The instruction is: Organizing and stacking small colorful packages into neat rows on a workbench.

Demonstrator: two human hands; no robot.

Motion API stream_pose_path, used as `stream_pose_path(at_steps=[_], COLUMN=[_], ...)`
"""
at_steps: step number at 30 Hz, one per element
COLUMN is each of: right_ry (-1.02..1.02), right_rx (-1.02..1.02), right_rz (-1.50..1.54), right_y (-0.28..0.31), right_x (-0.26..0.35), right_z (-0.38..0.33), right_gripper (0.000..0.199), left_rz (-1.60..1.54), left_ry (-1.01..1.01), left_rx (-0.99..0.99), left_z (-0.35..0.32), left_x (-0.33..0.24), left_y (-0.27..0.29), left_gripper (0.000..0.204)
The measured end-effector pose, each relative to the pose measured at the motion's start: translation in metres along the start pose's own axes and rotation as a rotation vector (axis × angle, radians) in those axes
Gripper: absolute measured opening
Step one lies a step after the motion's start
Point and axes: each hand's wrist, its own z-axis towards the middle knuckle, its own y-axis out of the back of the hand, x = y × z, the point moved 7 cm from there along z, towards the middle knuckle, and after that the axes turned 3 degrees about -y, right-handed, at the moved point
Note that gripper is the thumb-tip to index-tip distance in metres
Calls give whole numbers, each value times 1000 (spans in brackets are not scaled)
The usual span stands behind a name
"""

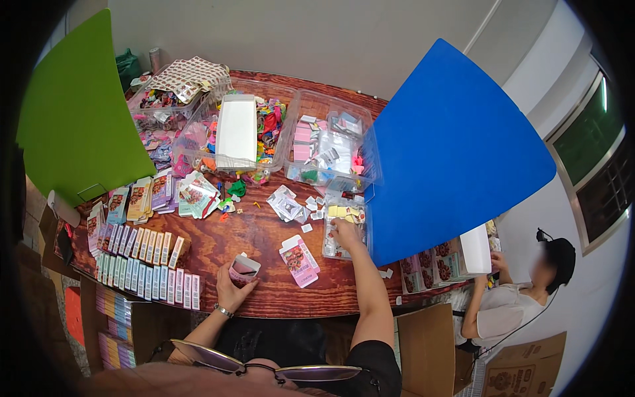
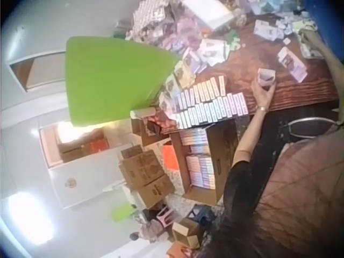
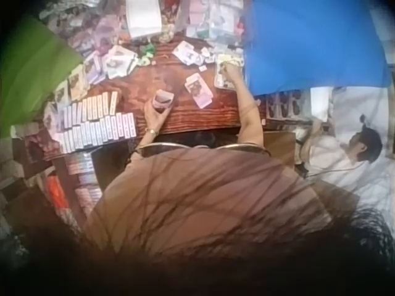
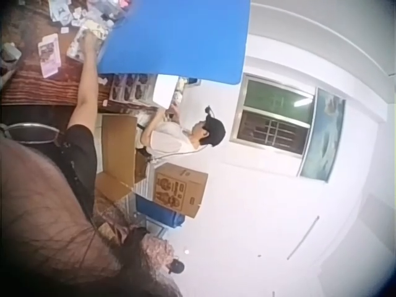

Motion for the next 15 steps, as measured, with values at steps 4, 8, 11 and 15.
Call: stream_pose_path(at_steps=[4,8,11,15], right_ry=[57,65,72,138], right_rx=[-73,-129,-288,-336], right_rz=[-16,-2,86,221], right_y=[-1,-4,9,29], right_x=[-5,-8,-15,-7], right_z=[-4,-4,-8,-17], right_gripper=[20,17,13,11], left_rz=[9,12,-1,5], left_ry=[-9,-14,-3,10], left_rx=[6,-2,0,-4], left_z=[1,1,1,2], left_x=[1,1,1,1], left_y=[-3,-3,-3,1], left_gripper=[75,76,76,76])
